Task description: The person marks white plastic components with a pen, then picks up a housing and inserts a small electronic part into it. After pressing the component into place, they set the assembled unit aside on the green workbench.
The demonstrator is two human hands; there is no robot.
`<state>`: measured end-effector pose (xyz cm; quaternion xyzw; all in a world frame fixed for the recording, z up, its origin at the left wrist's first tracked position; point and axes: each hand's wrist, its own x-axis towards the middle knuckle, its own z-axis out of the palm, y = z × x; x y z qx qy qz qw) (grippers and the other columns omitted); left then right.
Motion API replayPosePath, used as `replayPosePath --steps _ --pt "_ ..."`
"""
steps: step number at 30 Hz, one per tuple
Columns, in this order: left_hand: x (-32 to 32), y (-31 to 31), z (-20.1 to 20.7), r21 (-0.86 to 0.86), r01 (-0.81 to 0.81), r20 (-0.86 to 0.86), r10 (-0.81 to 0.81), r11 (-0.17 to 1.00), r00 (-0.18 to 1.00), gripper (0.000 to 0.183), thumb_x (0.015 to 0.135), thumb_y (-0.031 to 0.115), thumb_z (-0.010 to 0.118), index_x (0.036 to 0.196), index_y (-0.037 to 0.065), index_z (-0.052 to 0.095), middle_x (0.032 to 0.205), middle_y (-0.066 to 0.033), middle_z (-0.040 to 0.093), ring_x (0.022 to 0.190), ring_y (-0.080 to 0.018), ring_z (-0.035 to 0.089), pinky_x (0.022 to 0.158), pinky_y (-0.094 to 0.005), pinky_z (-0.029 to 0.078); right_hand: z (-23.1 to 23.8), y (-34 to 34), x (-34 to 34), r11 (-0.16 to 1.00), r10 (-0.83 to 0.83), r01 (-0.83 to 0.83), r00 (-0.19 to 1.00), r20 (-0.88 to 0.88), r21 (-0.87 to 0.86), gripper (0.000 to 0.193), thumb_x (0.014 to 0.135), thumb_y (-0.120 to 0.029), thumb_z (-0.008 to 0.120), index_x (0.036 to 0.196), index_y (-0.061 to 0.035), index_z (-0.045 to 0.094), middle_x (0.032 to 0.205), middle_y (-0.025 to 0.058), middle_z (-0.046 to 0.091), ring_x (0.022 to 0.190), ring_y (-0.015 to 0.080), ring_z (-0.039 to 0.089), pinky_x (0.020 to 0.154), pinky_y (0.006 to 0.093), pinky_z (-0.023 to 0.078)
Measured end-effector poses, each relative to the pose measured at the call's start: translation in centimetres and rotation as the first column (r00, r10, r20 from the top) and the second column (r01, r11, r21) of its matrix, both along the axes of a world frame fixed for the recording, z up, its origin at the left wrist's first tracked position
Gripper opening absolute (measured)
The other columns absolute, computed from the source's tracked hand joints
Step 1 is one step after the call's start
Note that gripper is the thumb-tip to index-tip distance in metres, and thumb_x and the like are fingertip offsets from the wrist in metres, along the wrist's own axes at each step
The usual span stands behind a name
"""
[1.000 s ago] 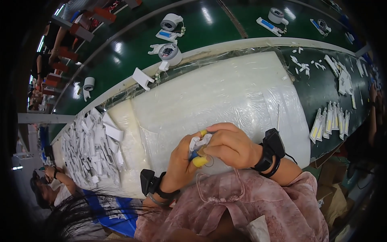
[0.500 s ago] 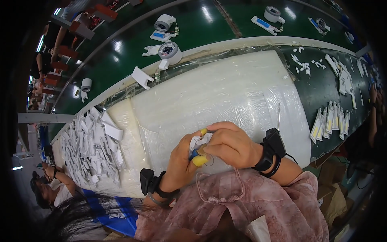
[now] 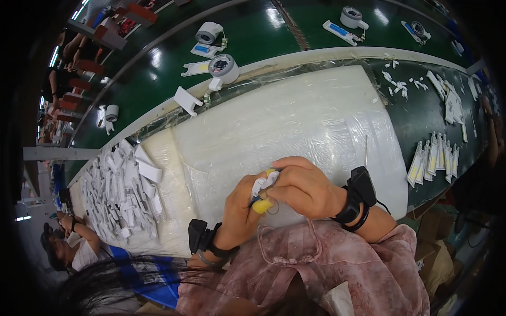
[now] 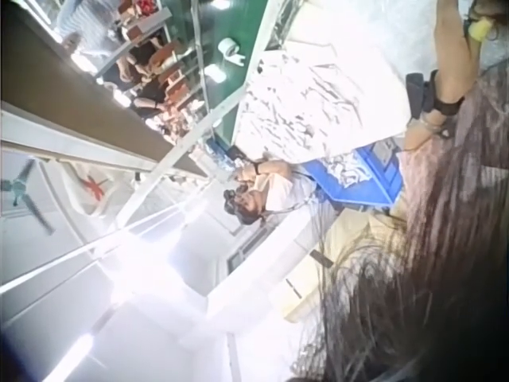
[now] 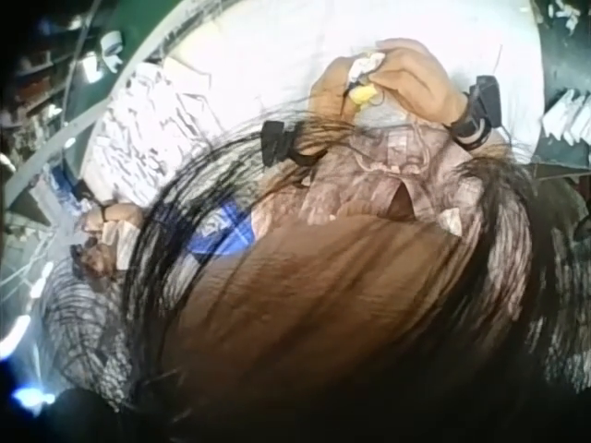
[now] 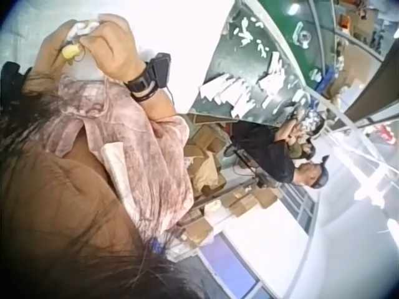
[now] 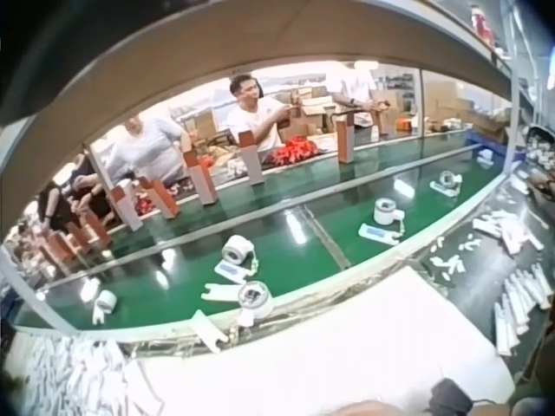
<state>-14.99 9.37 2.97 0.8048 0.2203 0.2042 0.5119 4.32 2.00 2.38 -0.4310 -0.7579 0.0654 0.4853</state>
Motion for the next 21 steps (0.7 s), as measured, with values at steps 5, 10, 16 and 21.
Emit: replayPosePath --steps 5,10,16,21 --pt "-0.2 -0.2 0.1 -0.072 -0.013 -0.049 0.01 0.997 0.999 0.047 0.09 0.012 0.063 0.132 -0.002 0.047 0.113 -0.0235 0.056 0.1 -0.0433 0.057 0.084 -0.0445 0.048 0.0 0.0 -0.1 1.0 0.0 0.0 1.0 0.0 -0.001 0.023 0.074 0.003 0.075 0.094 -0.0017 0.064 0.083 0.0085 0.062 0.072 0.023 0.063 0.091 0.0464 0.053" --pt "-0.2 -0.6 0.4 -0.153 -0.05 -0.104 0.034 0.987 0.994 0.045 0.09 0.008 0.061 0.132 -0.002 0.048 0.112 -0.0229 0.057 0.099 -0.0428 0.057 0.084 -0.0439 0.048 0.0 -0.3 -0.4 1.0 -0.016 0.016 1.0 -0.01 -0.019 0.024 0.072 0.005 0.075 0.093 -0.002 0.064 0.082 0.0083 0.061 0.072 0.0232 0.063 0.091 0.0468 0.053" --pt "0.3 -0.6 0.5 -0.157 -0.079 -0.09 0.066 0.984 0.994 0.039 0.089 0.004 0.059 0.128 -0.002 0.053 0.111 -0.0217 0.06 0.1 -0.0409 0.06 0.084 -0.0426 0.05 -0.4 -0.2 -0.8 0.996 -0.084 0.084 0.996 -0.012 0.002 0.015 0.075 -0.002 0.068 0.09 -0.0005 0.066 0.078 0.0053 0.058 0.074 0.0219 0.061 0.094 0.0441 0.053" --pt "0.6 -0.9 0.3 -0.142 -0.127 -0.088 0.115 0.982 0.989 0.038 0.089 0.0 0.055 0.127 0.0 0.055 0.112 -0.0216 0.062 0.102 -0.0414 0.061 0.086 -0.0402 0.05 -0.5 -0.2 -1.5 0.982 -0.189 0.189 0.981 -0.038 0.004 0.024 0.07 0.006 0.073 0.09 -0.0022 0.063 0.08 0.0079 0.06 0.07 0.0231 0.062 0.093 0.049 0.054"
